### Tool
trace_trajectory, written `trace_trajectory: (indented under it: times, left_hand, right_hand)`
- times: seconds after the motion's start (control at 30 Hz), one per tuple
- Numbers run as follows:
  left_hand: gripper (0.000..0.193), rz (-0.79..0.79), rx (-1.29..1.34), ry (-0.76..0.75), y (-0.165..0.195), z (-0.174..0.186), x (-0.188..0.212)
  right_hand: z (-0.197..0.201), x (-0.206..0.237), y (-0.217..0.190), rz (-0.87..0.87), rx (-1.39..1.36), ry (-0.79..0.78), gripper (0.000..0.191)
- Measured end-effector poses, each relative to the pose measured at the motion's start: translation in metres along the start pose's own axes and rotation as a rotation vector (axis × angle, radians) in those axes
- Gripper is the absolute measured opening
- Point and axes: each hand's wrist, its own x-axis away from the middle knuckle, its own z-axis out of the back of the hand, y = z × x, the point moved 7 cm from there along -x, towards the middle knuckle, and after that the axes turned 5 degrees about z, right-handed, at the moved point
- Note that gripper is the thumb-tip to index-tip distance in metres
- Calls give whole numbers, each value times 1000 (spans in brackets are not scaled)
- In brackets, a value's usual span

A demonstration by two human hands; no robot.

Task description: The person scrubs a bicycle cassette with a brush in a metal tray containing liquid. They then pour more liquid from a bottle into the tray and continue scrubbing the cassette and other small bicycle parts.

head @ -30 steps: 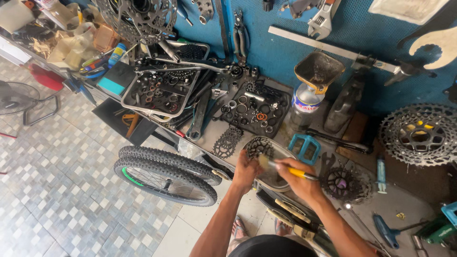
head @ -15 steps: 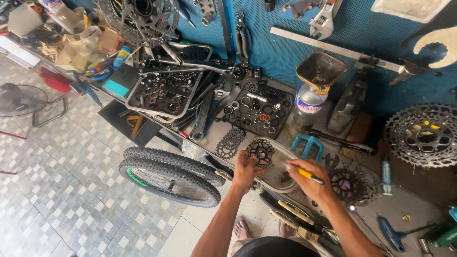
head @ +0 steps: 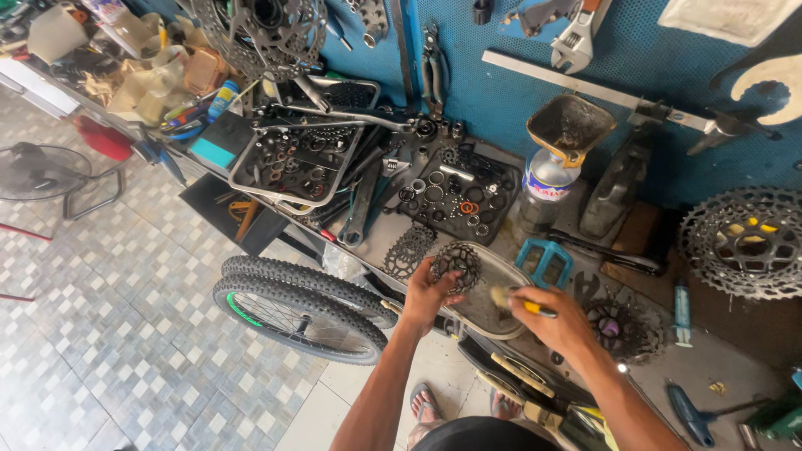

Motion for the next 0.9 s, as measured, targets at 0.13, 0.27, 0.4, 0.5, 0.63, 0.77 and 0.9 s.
trace_trajectory:
  times: [0.13, 0.27, 0.4, 0.5, 0.63, 0.77, 0.9]
  left_hand:
    - [44, -46, -215, -2, -5, -8, 0]
    - [40, -155, -512, 37, 2, -17, 2]
    - [38, -18, -246, -24, 1, -18, 3]
    - [45, -49, -338, -11, 2, -22, 4]
    - [42, -83, -335, -37, 2, -26, 0]
    - [51, -73, -223, -50, 3, -25, 0]
    - [41, -41, -620, 0, 0, -33, 4]
  right_hand:
    - [-1, -7, -29, -153, -320, 85, 27]
    - [13, -21, -70, 174, -431, 216, 28]
    - [16, -26, -53, -117, -318, 175, 28]
    - [10, -23, -58, -108, -287, 162, 29]
    - [10, -21, -75, 150, -457, 263, 29]
    - [5, -24, -45, -173, -419, 203, 31]
    - [4, -24, -54, -68, -357, 221, 31]
